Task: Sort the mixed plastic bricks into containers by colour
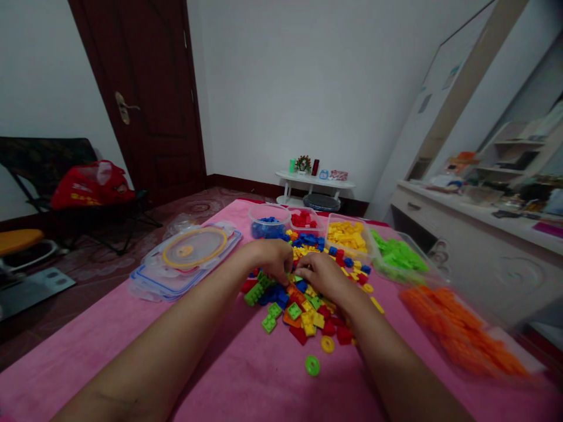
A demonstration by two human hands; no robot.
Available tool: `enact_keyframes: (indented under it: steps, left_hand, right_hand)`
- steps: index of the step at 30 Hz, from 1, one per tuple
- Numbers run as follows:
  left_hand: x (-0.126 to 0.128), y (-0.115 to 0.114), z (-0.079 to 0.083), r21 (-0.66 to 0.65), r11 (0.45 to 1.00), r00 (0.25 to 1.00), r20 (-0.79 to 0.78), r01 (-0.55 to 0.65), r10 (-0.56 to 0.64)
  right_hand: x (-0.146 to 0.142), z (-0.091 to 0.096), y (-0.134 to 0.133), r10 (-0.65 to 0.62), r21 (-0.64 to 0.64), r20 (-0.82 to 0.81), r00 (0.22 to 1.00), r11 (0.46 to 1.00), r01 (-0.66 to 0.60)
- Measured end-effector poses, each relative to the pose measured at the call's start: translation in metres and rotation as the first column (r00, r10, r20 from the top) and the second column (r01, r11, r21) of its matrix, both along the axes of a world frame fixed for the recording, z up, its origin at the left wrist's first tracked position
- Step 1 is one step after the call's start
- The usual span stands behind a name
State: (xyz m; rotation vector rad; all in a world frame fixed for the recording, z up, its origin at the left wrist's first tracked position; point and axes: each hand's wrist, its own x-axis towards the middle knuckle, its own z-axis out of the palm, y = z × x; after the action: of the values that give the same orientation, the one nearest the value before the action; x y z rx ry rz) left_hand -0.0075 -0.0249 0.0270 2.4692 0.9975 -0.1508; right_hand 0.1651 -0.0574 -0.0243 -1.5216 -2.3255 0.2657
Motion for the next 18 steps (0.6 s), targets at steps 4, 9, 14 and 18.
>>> enact_keyframes:
  steps: [4,9,14,18]
  left_hand:
    - [-0.007,0.012,0.004,-0.089,0.975,0.895,0.387,-0.205,0.224]
    - [-0.001,0.021,-0.001,-0.175,0.930,0.645,0.679,-0.322,0.351]
    - [0.004,0.029,-0.012,0.047,0.919,0.666,0.704,-0.390,0.246]
    - [0.007,0.024,-0.010,0.199,0.895,0.672,0.727,-0.400,0.139]
  right_hand:
    - [0.010,0.001,0.002,-0.047,-0.006,-0.010,0.999,0.999,0.047]
    - [0.007,0.004,-0.003,-0.005,-0.007,-0.082,0.997,1.000,0.004]
    - [-0.004,0.000,-0.006,-0.092,-0.094,-0.012,0.996,0.991,0.090]
    - [-0.001,-0.004,0.002,-0.158,-0.011,-0.237,0.958,0.987,0.160]
